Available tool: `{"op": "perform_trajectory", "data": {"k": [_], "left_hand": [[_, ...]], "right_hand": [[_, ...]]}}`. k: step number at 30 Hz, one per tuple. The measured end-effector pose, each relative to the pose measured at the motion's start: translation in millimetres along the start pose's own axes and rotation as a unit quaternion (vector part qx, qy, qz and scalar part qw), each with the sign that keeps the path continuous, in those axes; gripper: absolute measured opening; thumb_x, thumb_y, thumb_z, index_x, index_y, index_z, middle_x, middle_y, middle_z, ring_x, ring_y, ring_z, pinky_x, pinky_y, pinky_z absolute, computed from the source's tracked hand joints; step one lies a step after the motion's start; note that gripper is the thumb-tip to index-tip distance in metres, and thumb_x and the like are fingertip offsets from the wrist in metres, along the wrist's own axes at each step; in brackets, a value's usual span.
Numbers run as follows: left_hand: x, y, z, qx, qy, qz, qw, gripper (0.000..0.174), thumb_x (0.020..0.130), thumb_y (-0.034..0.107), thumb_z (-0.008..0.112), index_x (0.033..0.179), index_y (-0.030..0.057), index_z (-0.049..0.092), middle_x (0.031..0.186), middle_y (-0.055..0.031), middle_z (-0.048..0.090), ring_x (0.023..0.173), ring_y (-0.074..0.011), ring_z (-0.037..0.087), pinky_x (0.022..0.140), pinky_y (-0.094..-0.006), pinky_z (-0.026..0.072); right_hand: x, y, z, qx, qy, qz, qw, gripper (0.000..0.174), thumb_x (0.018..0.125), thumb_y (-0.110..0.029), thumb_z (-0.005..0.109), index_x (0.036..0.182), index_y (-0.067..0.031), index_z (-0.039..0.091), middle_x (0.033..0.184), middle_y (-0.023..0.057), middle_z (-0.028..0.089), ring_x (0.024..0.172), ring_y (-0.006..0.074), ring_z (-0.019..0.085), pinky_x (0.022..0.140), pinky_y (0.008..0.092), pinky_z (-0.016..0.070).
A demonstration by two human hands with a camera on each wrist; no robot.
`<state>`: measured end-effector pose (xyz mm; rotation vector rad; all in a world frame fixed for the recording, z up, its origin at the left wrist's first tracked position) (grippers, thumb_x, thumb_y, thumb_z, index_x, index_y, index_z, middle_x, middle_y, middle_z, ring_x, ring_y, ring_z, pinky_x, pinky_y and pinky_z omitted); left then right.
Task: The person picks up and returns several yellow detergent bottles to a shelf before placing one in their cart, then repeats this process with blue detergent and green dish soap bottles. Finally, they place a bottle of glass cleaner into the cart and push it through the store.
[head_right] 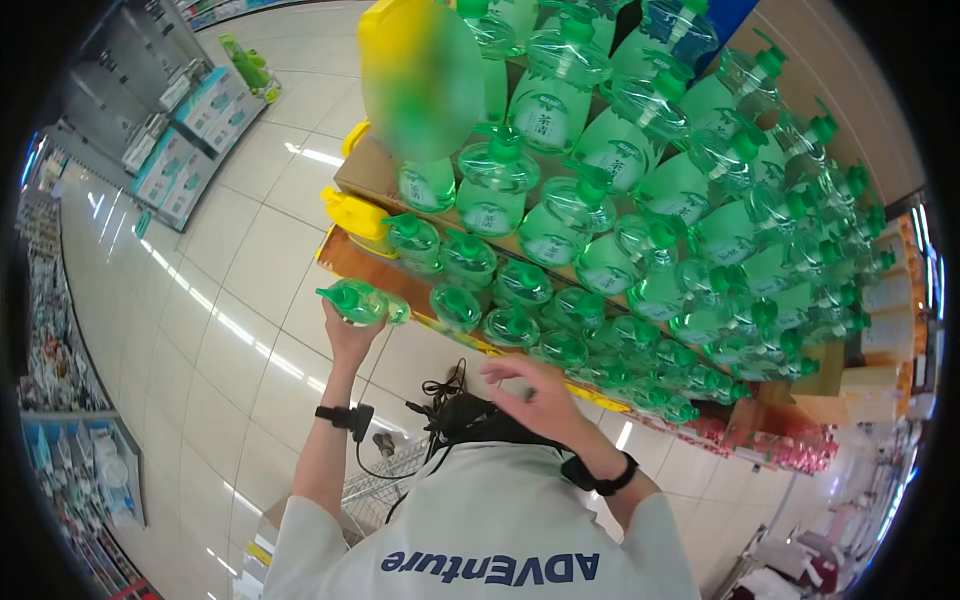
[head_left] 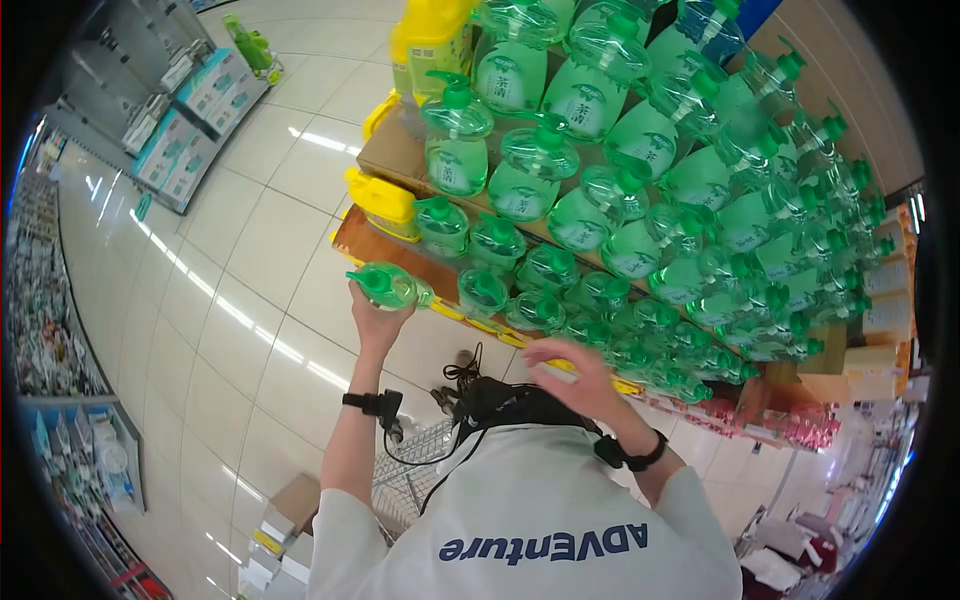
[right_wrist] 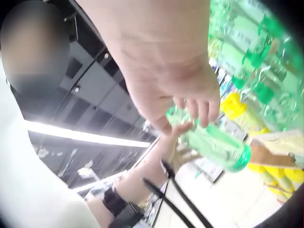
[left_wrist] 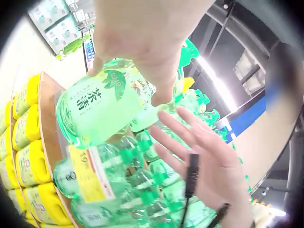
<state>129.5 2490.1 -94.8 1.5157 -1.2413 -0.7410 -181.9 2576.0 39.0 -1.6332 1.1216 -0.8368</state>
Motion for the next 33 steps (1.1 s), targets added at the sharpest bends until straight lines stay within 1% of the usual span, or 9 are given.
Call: {"op": "perform_trajectory", "data": {"k": [6,10,13,17,19,21,25,31,33], "left_hand": [[27,-37,53,-0.012,-0.043,-0.016,0.999,0.079,0.064,0.012,0.09,0.125,0.0011,0.04,0.114,-0.016,0.063,0.103,-0.0274,0.065,0.086,-0.037,0.0545],[31,-43,78,-0.012,-0.079,-0.004,0.997,0.081,0.064,0.011,0.09,0.126,0.0002,0.04,0.114,-0.0159,0.063,0.104,-0.0272,0.064,0.087,-0.0367,0.0534],[34,-43,88,-0.029,-0.082,0.006,0.996,0.082,0.064,0.01,0.09,0.128,-0.0007,0.041,0.114,-0.0157,0.063,0.105,-0.027,0.063,0.089,-0.0364,0.0522],[32,-59,89,0.048,-0.082,0.118,0.988,0.084,0.066,0.007,0.09,0.134,0.0,0.041,0.124,-0.0172,0.058,0.111,-0.027,0.06,0.093,-0.0408,0.0543],[30,-68,92,0.022,-0.082,0.048,0.995,0.088,0.067,0.008,0.09,0.138,0.0003,0.038,0.128,-0.0177,0.055,0.115,-0.0274,0.057,0.093,-0.0422,0.0548],[28,-52,97,-0.032,-0.098,0.007,0.995,0.086,0.068,0.004,0.088,0.139,0.0021,0.038,0.135,-0.0166,0.049,0.123,-0.0295,0.051,0.104,-0.0438,0.0464],[29,-62,98,0.003,-0.109,0.054,0.993,0.089,0.07,0.002,0.086,0.142,0.0043,0.035,0.139,-0.0156,0.045,0.128,-0.028,0.047,0.106,-0.045,0.0457],[18,-89,95,-0.004,-0.167,-0.02,0.986,0.1,0.074,0.004,0.085,0.151,0.0056,0.021,0.151,-0.0165,0.033,0.136,-0.0305,0.039,0.109,-0.0509,0.0404],[15,-95,92,-0.002,-0.168,-0.007,0.986,0.095,0.076,0.006,0.083,0.15,0.0048,0.023,0.147,-0.018,0.038,0.132,-0.0311,0.043,0.106,-0.0507,0.041]], "right_hand": [[-59,36,-73,0.025,0.216,0.099,0.971,0.028,0.086,0.0,0.07,0.114,-0.0017,0.064,0.105,0.008,0.071,0.095,0.0159,0.069,0.088,0.0286,0.0523],[-76,48,-79,0.019,0.258,0.136,0.956,0.027,0.087,-0.001,0.069,0.114,-0.001,0.064,0.104,0.008,0.071,0.097,0.0162,0.069,0.089,0.0283,0.0523],[-79,56,-76,-0.022,0.261,0.154,0.953,0.026,0.087,-0.002,0.07,0.113,-0.0011,0.065,0.103,0.0075,0.072,0.097,0.0165,0.069,0.089,0.0289,0.0527],[-75,58,-67,-0.058,0.246,0.145,0.957,0.019,0.088,-0.005,0.071,0.106,-0.0011,0.067,0.1,0.0075,0.071,0.094,0.016,0.069,0.085,0.0302,0.0538],[-75,70,-61,-0.037,0.241,0.142,0.959,0.021,0.088,-0.007,0.07,0.107,0.0001,0.066,0.098,0.0091,0.071,0.089,0.017,0.069,0.078,0.0294,0.0532],[-72,73,-54,-0.044,0.195,0.16,0.967,0.023,0.089,-0.009,0.069,0.11,-0.0018,0.064,0.1,0.0095,0.07,0.089,0.0183,0.07,0.077,0.0293,0.0537],[-72,71,-52,-0.038,0.179,0.151,0.971,0.022,0.088,-0.01,0.069,0.109,-0.0026,0.064,0.101,0.0094,0.07,0.09,0.0206,0.07,0.076,0.0312,0.0546],[-97,87,-57,-0.046,0.161,0.166,0.972,0.027,0.087,-0.012,0.069,0.112,-0.0037,0.063,0.103,0.0102,0.069,0.093,0.021,0.068,0.081,0.0334,0.0535],[-106,91,-63,-0.042,0.164,0.171,0.971,0.028,0.087,-0.012,0.069,0.113,-0.0039,0.062,0.103,0.0105,0.069,0.094,0.0214,0.067,0.082,0.0338,0.0529]]}}
Point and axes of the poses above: each hand's wrist, its own x-axis towards the middle knuckle, its own z-axis out of the palm, y = z × x, the point moved 10 cm from there along x, towards the middle knuckle
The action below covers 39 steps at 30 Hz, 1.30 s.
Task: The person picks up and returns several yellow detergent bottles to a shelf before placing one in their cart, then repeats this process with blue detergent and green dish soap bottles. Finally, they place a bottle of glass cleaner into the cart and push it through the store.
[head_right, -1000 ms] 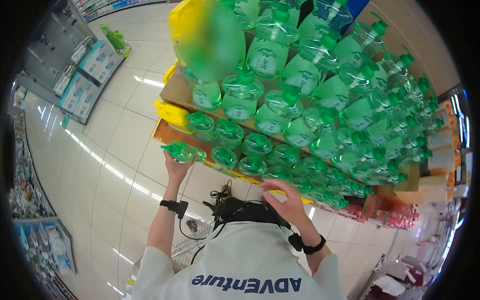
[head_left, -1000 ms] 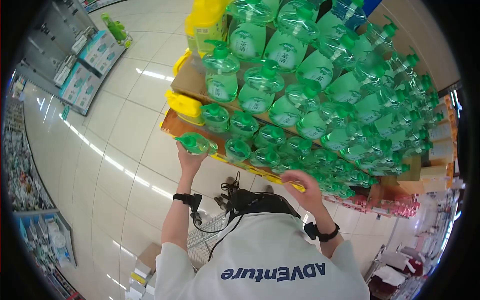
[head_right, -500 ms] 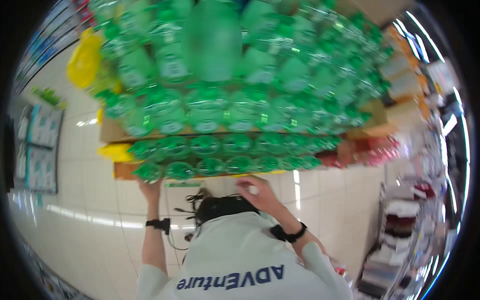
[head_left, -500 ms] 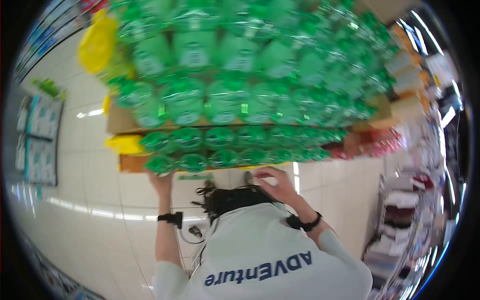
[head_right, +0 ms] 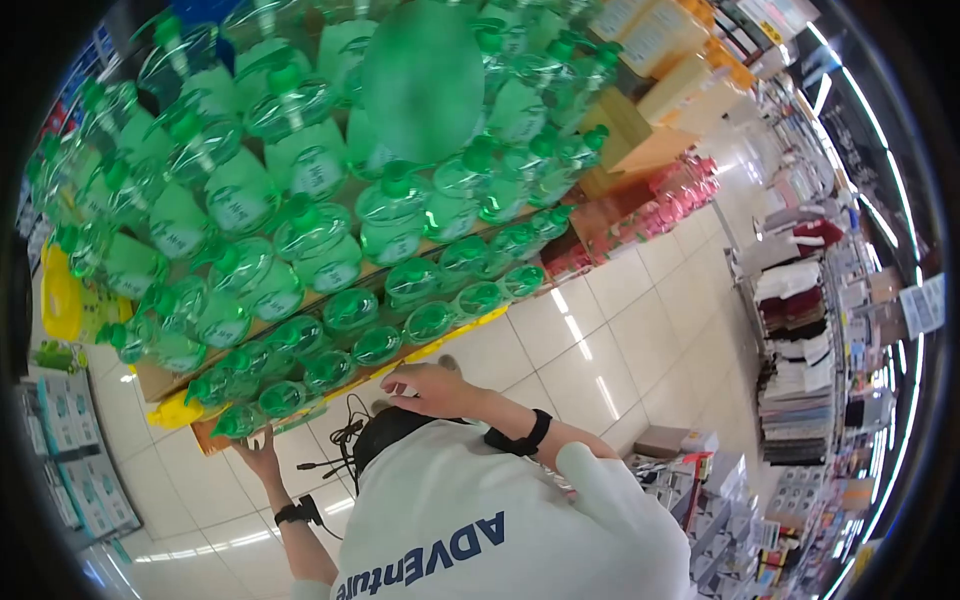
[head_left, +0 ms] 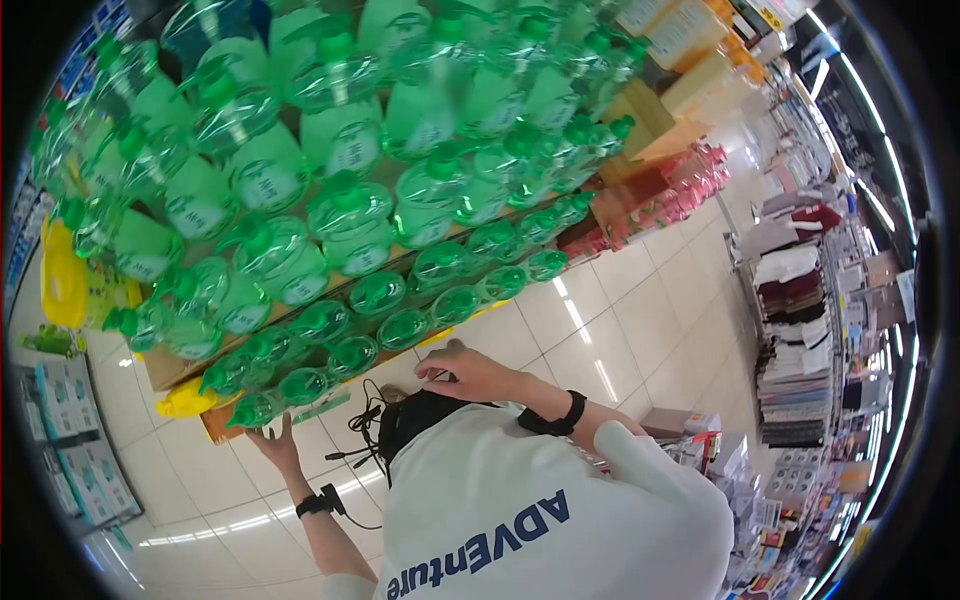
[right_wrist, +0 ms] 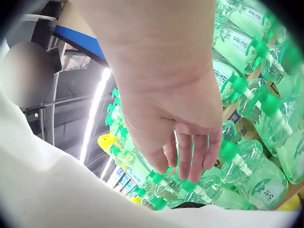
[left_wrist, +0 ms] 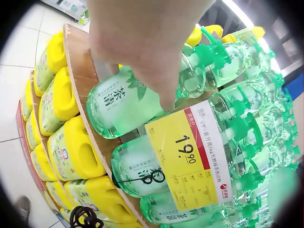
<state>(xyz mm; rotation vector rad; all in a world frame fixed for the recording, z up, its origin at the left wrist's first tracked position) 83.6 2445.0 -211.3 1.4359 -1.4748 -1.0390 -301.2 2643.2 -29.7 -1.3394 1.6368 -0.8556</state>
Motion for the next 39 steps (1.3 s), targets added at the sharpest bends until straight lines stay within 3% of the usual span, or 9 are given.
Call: {"op": "perform_trajectory", "data": {"k": [4,9,12,23,26,33,35,36,39], "left_hand": [[-17,-27,-10,0.085,0.006,0.0,0.996,0.092,0.079,0.007,0.081,0.151,0.0018,0.023,0.147,-0.0193,0.038,0.129,-0.0324,0.046,0.105,-0.0496,0.0413],[-93,-69,-40,0.007,0.143,-0.248,0.958,0.085,0.088,0.024,0.075,0.152,0.006,0.023,0.149,-0.0179,0.035,0.132,-0.0336,0.044,0.104,-0.0503,0.0424],[-152,-76,-41,-0.01,0.169,-0.295,0.94,0.082,0.089,0.024,0.073,0.151,0.0051,0.024,0.15,-0.017,0.033,0.133,-0.0325,0.043,0.106,-0.0505,0.0413],[-443,-2,48,-0.033,0.27,-0.331,0.904,0.059,0.095,0.024,0.064,0.144,0.0024,0.039,0.143,-0.0148,0.045,0.13,-0.0264,0.047,0.105,-0.0434,0.0418],[-523,16,65,-0.031,0.321,-0.331,0.887,0.055,0.095,0.023,0.064,0.141,0.0015,0.043,0.142,-0.0141,0.048,0.127,-0.0242,0.048,0.103,-0.0422,0.0426],[-668,23,93,-0.089,0.408,-0.388,0.821,0.046,0.095,0.018,0.063,0.136,0.0019,0.05,0.131,-0.0099,0.056,0.117,-0.0212,0.055,0.095,-0.0355,0.0455],[-707,-5,109,-0.107,0.424,-0.418,0.796,0.047,0.093,0.02,0.066,0.134,0.002,0.052,0.127,-0.0076,0.06,0.109,-0.0169,0.059,0.086,-0.0303,0.0476],[-723,-21,117,-0.094,0.402,-0.411,0.813,0.046,0.091,0.02,0.068,0.132,0.0023,0.054,0.123,-0.008,0.063,0.107,-0.0158,0.06,0.082,-0.0291,0.0477],[-774,-44,157,-0.127,0.385,-0.477,0.78,0.054,0.087,0.024,0.072,0.132,-0.0006,0.054,0.118,-0.0102,0.066,0.101,-0.0186,0.063,0.08,-0.0302,0.0492]], "right_hand": [[-13,4,-19,-0.022,-0.008,-0.026,0.999,0.026,0.089,-0.017,0.067,0.111,-0.0032,0.063,0.103,0.0117,0.068,0.093,0.0248,0.066,0.082,0.0363,0.0522],[-35,38,-39,-0.001,-0.031,-0.04,0.999,0.029,0.09,-0.023,0.066,0.111,-0.0029,0.063,0.103,0.013,0.068,0.094,0.0273,0.066,0.082,0.0382,0.052],[-50,62,-59,-0.004,-0.077,-0.037,0.996,0.03,0.09,-0.025,0.066,0.111,-0.004,0.063,0.104,0.0135,0.068,0.095,0.0287,0.066,0.082,0.0396,0.0517],[-114,170,-141,-0.134,-0.247,-0.096,0.955,0.029,0.09,-0.025,0.065,0.113,-0.0074,0.062,0.107,0.0089,0.066,0.101,0.0286,0.063,0.086,0.0406,0.0488],[-130,185,-137,-0.093,-0.311,-0.044,0.945,0.028,0.09,-0.024,0.065,0.112,-0.0069,0.062,0.107,0.0092,0.066,0.1,0.0298,0.063,0.084,0.0406,0.0498],[-159,167,-87,-0.096,-0.394,-0.146,0.902,0.029,0.089,-0.023,0.067,0.11,-0.0037,0.063,0.102,0.0129,0.067,0.095,0.0325,0.065,0.082,0.0409,0.0516],[-168,153,-68,-0.098,-0.449,-0.184,0.869,0.03,0.088,-0.023,0.068,0.11,-0.003,0.064,0.103,0.0137,0.067,0.095,0.0326,0.065,0.082,0.0407,0.0517],[-165,155,-61,-0.107,-0.447,-0.178,0.87,0.03,0.088,-0.021,0.069,0.111,-0.0027,0.064,0.104,0.0138,0.068,0.096,0.0308,0.066,0.083,0.0388,0.0518],[-180,157,-45,-0.128,-0.45,-0.15,0.871,0.031,0.088,-0.017,0.07,0.114,-0.002,0.064,0.106,0.0135,0.069,0.096,0.0261,0.067,0.084,0.0344,0.052]]}}
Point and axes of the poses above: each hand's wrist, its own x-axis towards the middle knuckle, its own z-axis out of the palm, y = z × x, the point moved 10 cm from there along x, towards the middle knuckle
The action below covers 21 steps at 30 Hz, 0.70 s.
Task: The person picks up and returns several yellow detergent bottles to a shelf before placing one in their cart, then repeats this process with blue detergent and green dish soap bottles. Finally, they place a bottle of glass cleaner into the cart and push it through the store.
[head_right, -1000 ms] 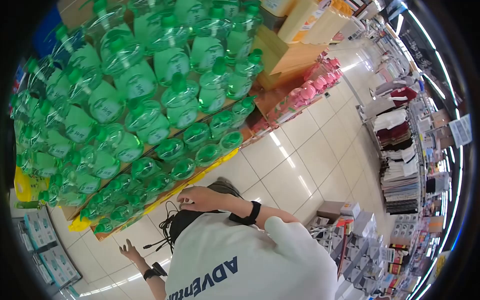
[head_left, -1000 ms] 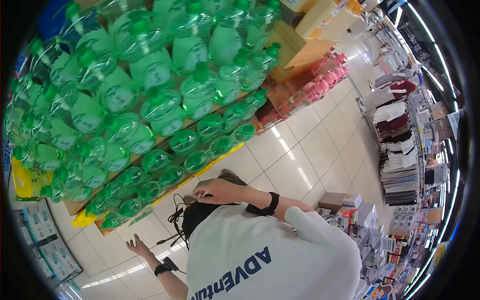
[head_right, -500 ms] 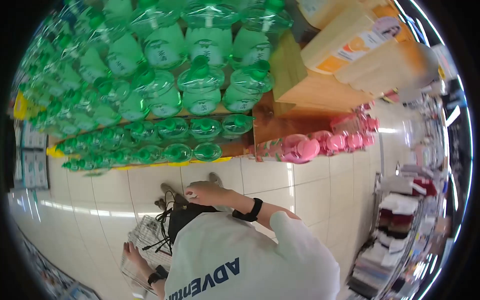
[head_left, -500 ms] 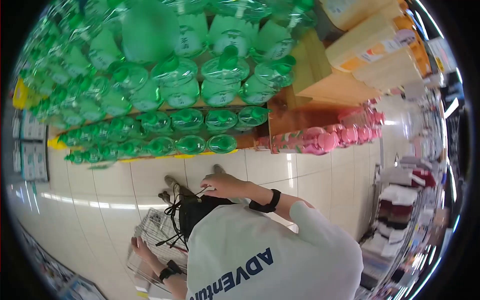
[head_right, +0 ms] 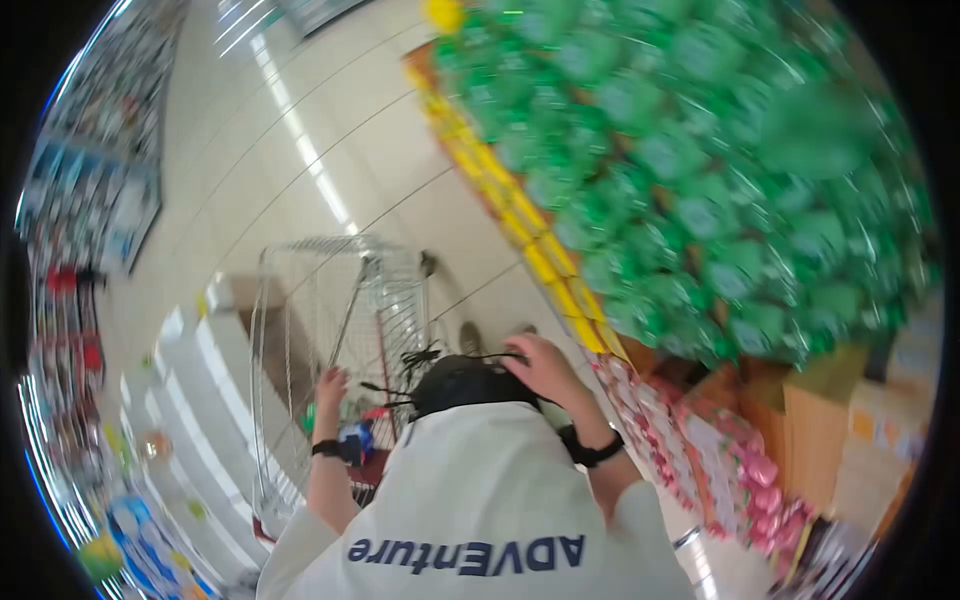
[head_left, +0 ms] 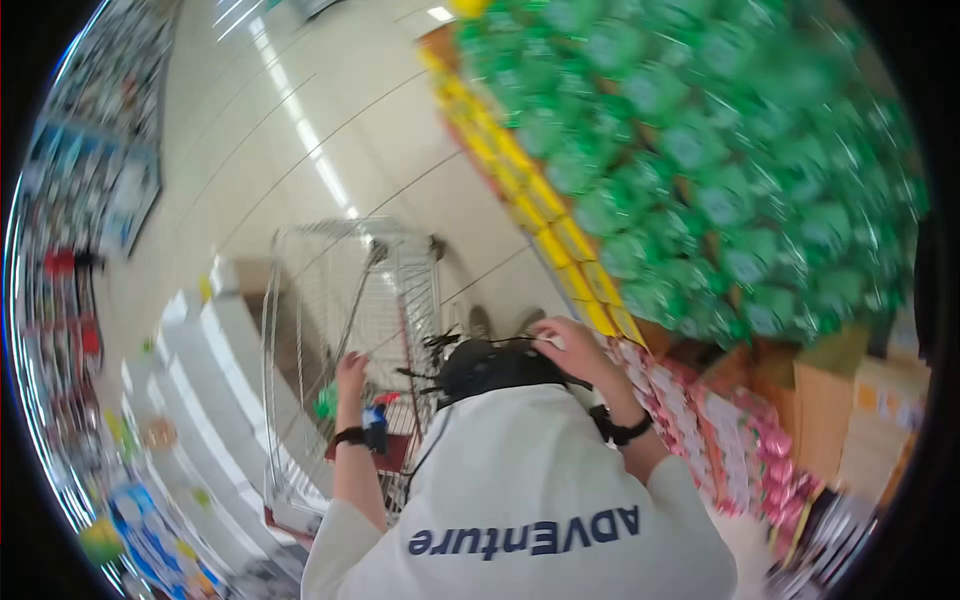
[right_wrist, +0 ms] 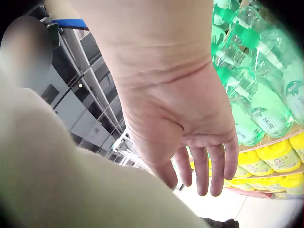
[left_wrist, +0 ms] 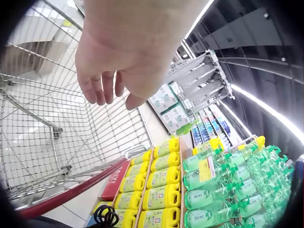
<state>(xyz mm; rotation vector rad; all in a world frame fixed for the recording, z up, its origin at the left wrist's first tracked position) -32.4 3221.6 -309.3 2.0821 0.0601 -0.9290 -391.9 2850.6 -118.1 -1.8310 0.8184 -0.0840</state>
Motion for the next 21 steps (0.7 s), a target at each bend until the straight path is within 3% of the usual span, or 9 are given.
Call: {"op": "perform_trajectory", "data": {"k": [2,3,5,9,11,12,15,19,21], "left_hand": [[-1,-50,-13,0.072,0.043,-0.042,0.996,0.068,0.081,0.026,0.076,0.133,-0.0077,0.049,0.113,-0.0199,0.066,0.098,-0.0224,0.065,0.08,-0.0338,0.0515],[-24,-46,-13,0.04,0.056,-0.083,0.994,0.075,0.079,0.027,0.078,0.135,-0.0106,0.045,0.111,-0.0244,0.066,0.098,-0.0267,0.065,0.084,-0.0356,0.0519],[-20,-117,-35,0.092,0.109,-0.068,0.987,0.079,0.078,0.027,0.078,0.137,-0.011,0.041,0.112,-0.0256,0.065,0.1,-0.0313,0.065,0.088,-0.0376,0.0516],[-34,-173,-63,0.007,0.194,-0.099,0.976,0.079,0.078,0.025,0.078,0.136,-0.012,0.041,0.122,-0.0289,0.059,0.112,-0.0344,0.06,0.095,-0.0404,0.0483],[-30,-187,-94,0.045,0.295,-0.035,0.954,0.081,0.076,0.024,0.08,0.136,-0.0119,0.04,0.132,-0.0307,0.051,0.123,-0.036,0.052,0.103,-0.0429,0.0429],[-40,-179,-107,0.079,0.333,-0.084,0.936,0.083,0.072,0.024,0.083,0.135,-0.0109,0.041,0.137,-0.0303,0.046,0.128,-0.0379,0.047,0.107,-0.0454,0.0386],[-25,-204,-143,0.186,0.383,-0.138,0.894,0.085,0.069,0.022,0.085,0.134,-0.0113,0.042,0.136,-0.0283,0.048,0.128,-0.0391,0.047,0.106,-0.0469,0.0388],[4,-230,-172,0.199,0.326,-0.185,0.905,0.085,0.068,0.021,0.087,0.134,-0.0087,0.043,0.135,-0.0271,0.05,0.122,-0.04,0.052,0.102,-0.0459,0.043],[28,-239,-167,0.044,0.253,-0.066,0.964,0.085,0.066,0.02,0.088,0.135,-0.0046,0.044,0.13,-0.0238,0.056,0.115,-0.0363,0.059,0.099,-0.0428,0.0462]], "right_hand": [[3,-16,11,-0.014,-0.011,-0.009,1.0,0.028,0.087,-0.014,0.07,0.111,-0.0009,0.064,0.103,0.0139,0.068,0.094,0.0265,0.067,0.082,0.0347,0.0526],[5,-20,17,-0.028,-0.014,-0.012,0.999,0.026,0.086,-0.012,0.07,0.108,0.0,0.064,0.101,0.0146,0.068,0.092,0.0283,0.067,0.08,0.0357,0.0532],[0,-21,34,-0.052,-0.056,-0.014,0.997,0.025,0.088,-0.012,0.069,0.109,-0.0002,0.064,0.101,0.0146,0.068,0.092,0.0273,0.068,0.079,0.035,0.0528],[-5,-12,56,-0.069,-0.086,0.043,0.993,0.023,0.09,-0.011,0.066,0.11,-0.0003,0.063,0.098,0.0142,0.068,0.092,0.0257,0.067,0.081,0.0351,0.0521],[-8,-11,60,-0.064,-0.096,0.09,0.989,0.024,0.09,-0.012,0.066,0.111,-0.0011,0.063,0.099,0.0141,0.068,0.092,0.0253,0.067,0.081,0.0354,0.052],[-9,-13,62,-0.069,-0.101,0.094,0.988,0.024,0.09,-0.012,0.066,0.111,-0.0011,0.063,0.099,0.0141,0.068,0.092,0.0253,0.067,0.081,0.0354,0.052],[-17,-18,66,-0.151,-0.123,0.086,0.977,0.025,0.089,-0.011,0.067,0.112,-0.0014,0.063,0.099,0.0146,0.068,0.092,0.0257,0.067,0.082,0.0359,0.0519],[-30,-10,66,-0.171,-0.129,0.129,0.968,0.027,0.088,-0.011,0.068,0.113,-0.002,0.063,0.101,0.015,0.067,0.094,0.0273,0.067,0.083,0.0362,0.0518],[-35,-5,67,-0.187,-0.135,0.152,0.961,0.027,0.088,-0.012,0.069,0.113,-0.0022,0.063,0.102,0.0152,0.067,0.095,0.028,0.066,0.084,0.0364,0.0518]]}}
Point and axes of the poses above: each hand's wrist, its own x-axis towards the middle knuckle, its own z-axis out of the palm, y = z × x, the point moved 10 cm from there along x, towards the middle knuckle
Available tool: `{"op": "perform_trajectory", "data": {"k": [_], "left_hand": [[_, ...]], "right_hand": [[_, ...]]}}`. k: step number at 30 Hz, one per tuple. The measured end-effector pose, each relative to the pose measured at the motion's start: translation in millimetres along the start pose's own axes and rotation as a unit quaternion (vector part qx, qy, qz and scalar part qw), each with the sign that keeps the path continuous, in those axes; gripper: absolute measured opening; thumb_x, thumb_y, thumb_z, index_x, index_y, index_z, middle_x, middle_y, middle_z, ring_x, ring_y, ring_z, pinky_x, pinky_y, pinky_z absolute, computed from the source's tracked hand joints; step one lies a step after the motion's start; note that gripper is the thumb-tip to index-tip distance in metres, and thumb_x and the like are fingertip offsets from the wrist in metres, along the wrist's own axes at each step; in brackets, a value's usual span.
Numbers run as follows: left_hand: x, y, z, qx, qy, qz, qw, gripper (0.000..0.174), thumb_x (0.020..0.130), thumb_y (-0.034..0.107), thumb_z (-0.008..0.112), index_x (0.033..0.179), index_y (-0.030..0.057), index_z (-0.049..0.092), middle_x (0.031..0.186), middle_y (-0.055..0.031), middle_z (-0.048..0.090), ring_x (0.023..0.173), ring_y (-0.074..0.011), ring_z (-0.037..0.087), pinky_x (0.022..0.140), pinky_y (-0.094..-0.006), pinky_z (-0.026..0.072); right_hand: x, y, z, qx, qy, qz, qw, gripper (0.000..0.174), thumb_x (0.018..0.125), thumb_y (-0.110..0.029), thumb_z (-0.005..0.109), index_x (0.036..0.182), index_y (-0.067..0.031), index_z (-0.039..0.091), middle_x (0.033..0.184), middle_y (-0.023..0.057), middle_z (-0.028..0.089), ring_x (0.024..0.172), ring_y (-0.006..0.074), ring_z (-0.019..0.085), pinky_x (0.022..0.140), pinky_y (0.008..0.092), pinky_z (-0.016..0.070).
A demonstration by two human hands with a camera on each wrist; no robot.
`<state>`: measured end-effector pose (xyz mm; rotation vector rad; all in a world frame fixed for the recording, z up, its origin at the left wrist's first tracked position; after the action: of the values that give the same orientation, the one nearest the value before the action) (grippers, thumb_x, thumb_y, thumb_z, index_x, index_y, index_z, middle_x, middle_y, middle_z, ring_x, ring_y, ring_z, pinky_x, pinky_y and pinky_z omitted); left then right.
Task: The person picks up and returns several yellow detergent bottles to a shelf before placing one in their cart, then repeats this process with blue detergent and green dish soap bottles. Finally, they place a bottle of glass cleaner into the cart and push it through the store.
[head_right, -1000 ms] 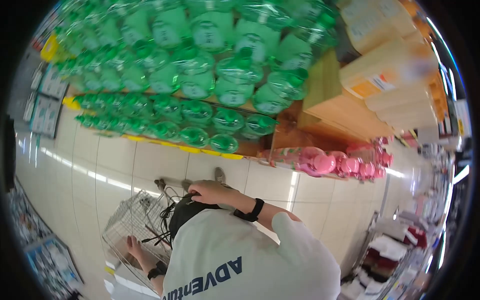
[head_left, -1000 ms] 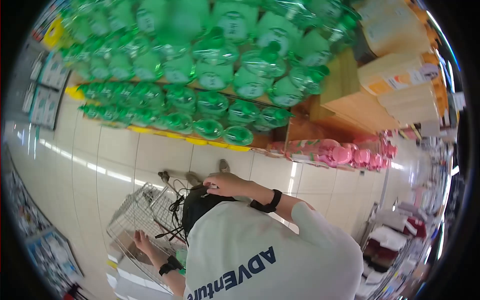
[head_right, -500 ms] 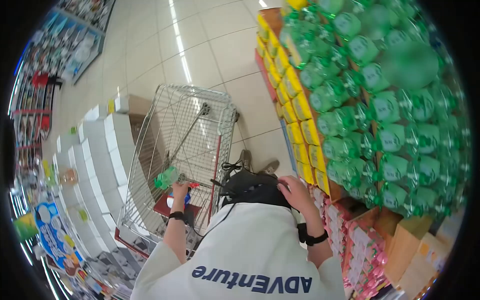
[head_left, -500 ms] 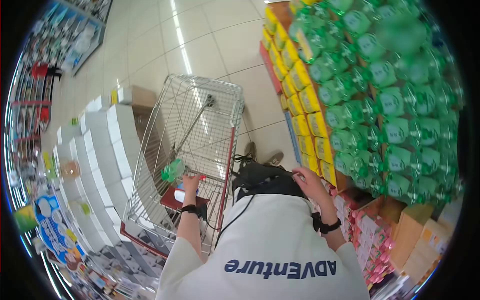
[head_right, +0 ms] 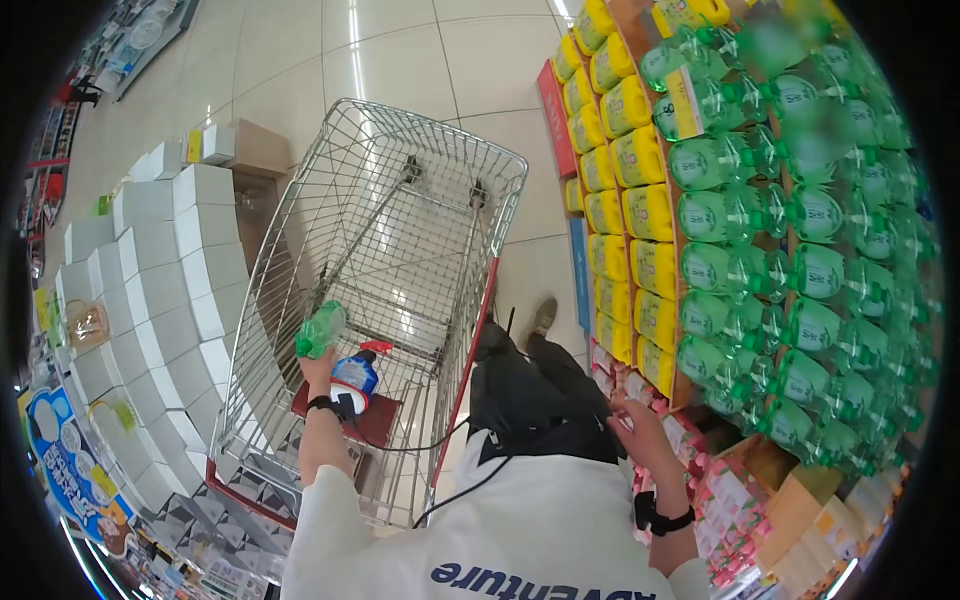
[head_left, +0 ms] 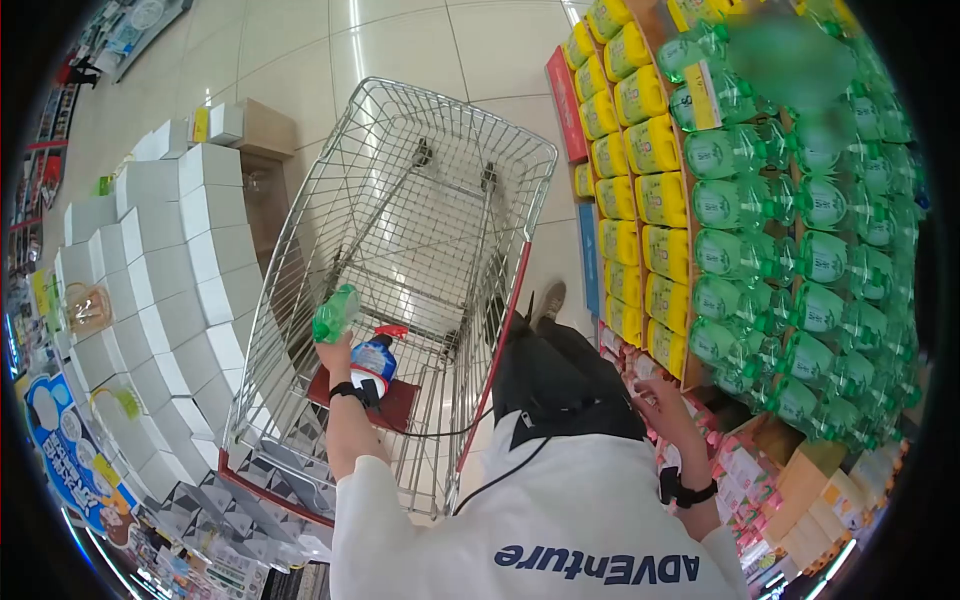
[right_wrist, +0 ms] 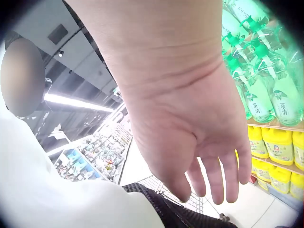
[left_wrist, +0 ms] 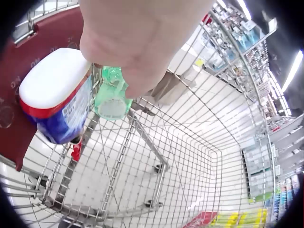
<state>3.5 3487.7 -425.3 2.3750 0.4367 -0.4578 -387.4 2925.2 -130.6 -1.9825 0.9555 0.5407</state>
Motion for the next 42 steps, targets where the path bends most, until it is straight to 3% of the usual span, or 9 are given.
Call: {"op": "perform_trajectory", "data": {"k": [6,13,16,21,25,31,37,40,42], "left_hand": [[12,0,2,-0.15,0.006,0.01,0.989,0.074,0.069,0.015,0.086,0.132,-0.0007,0.05,0.123,-0.0175,0.063,0.111,-0.0278,0.062,0.095,-0.0383,0.0474],[20,48,0,0.033,0.042,0.174,0.983,0.057,0.064,0.017,0.088,0.112,-0.0015,0.064,0.105,-0.0157,0.07,0.096,-0.0289,0.067,0.083,-0.0413,0.0518],[-7,87,-10,0.025,0.102,0.141,0.984,0.054,0.06,0.022,0.089,0.103,-0.0011,0.067,0.101,-0.0175,0.071,0.091,-0.0315,0.068,0.083,-0.0418,0.0512],[-79,169,-44,-0.149,0.021,0.177,0.973,0.05,0.077,0.01,0.082,0.117,-0.0052,0.057,0.108,-0.0113,0.066,0.096,-0.0191,0.062,0.087,-0.0343,0.049],[-168,248,-88,-0.189,0.008,0.133,0.973,0.073,0.079,0.008,0.081,0.135,-0.003,0.037,0.128,-0.0153,0.053,0.112,-0.0225,0.055,0.097,-0.0346,0.0452],[-321,417,-32,-0.295,-0.243,0.241,0.892,0.078,0.076,0.007,0.076,0.143,-0.0002,0.037,0.125,-0.0115,0.056,0.111,-0.0206,0.057,0.096,-0.0333,0.0467],[-472,487,105,-0.183,-0.494,0.265,0.807,0.08,0.078,0.016,0.078,0.144,-0.0008,0.037,0.122,-0.0087,0.058,0.111,-0.0192,0.057,0.094,-0.0323,0.0479],[-534,497,157,-0.116,-0.572,0.253,0.772,0.081,0.078,0.017,0.081,0.143,0.0005,0.035,0.122,-0.0076,0.056,0.112,-0.0182,0.056,0.094,-0.0321,0.0476],[-582,494,197,0.023,-0.661,0.356,0.66,0.075,0.079,0.017,0.083,0.137,0.0024,0.039,0.124,-0.0082,0.054,0.112,-0.018,0.055,0.093,-0.032,0.0475]], "right_hand": [[2,32,24,-0.021,-0.032,0.07,0.997,0.027,0.089,-0.014,0.068,0.113,-0.0028,0.064,0.106,0.0156,0.068,0.098,0.0298,0.066,0.086,0.038,0.0516],[12,4,21,-0.051,-0.029,0.034,0.998,0.028,0.09,-0.016,0.066,0.114,-0.0027,0.063,0.104,0.0146,0.068,0.096,0.0304,0.066,0.084,0.0384,0.0514],[10,-9,9,-0.047,-0.009,-0.002,0.999,0.027,0.09,-0.016,0.066,0.113,-0.0028,0.063,0.104,0.0141,0.068,0.096,0.0301,0.066,0.084,0.0382,0.0515],[10,-1,0,-0.015,0.051,-0.037,0.998,0.027,0.09,-0.018,0.066,0.112,-0.0031,0.063,0.103,0.0141,0.068,0.098,0.0308,0.066,0.083,0.0383,0.052],[7,-68,-16,-0.039,0.112,-0.177,0.977,0.03,0.087,-0.017,0.067,0.114,-0.006,0.063,0.112,0.0143,0.066,0.103,0.034,0.064,0.087,0.0405,0.0524],[-51,-172,-61,-0.087,0.319,-0.421,0.845,0.055,0.082,-0.019,0.063,0.135,-0.0134,0.052,0.141,0.0144,0.047,0.129,0.0343,0.047,0.105,0.0478,0.0416],[-92,-97,-99,-0.106,0.554,-0.253,0.786,0.071,0.072,-0.02,0.072,0.139,-0.0167,0.049,0.137,0.0128,0.048,0.13,0.0353,0.045,0.109,0.0531,0.0372],[-107,-25,-112,-0.06,0.56,-0.19,0.804,0.075,0.068,-0.017,0.072,0.139,-0.0114,0.048,0.134,0.0124,0.05,0.13,0.0372,0.046,0.108,0.0547,0.0382],[-120,25,-116,-0.023,0.542,-0.161,0.825,0.075,0.068,-0.016,0.072,0.139,-0.0089,0.049,0.137,0.0126,0.05,0.13,0.0355,0.046,0.11,0.0532,0.0379]]}}
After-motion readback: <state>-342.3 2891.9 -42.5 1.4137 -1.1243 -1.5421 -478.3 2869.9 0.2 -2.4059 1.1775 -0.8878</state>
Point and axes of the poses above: each hand's wrist, its own x-axis towards the middle knuckle, its own z-axis out of the palm, y = z × x, the point moved 10 cm from there along x, towards the middle knuckle
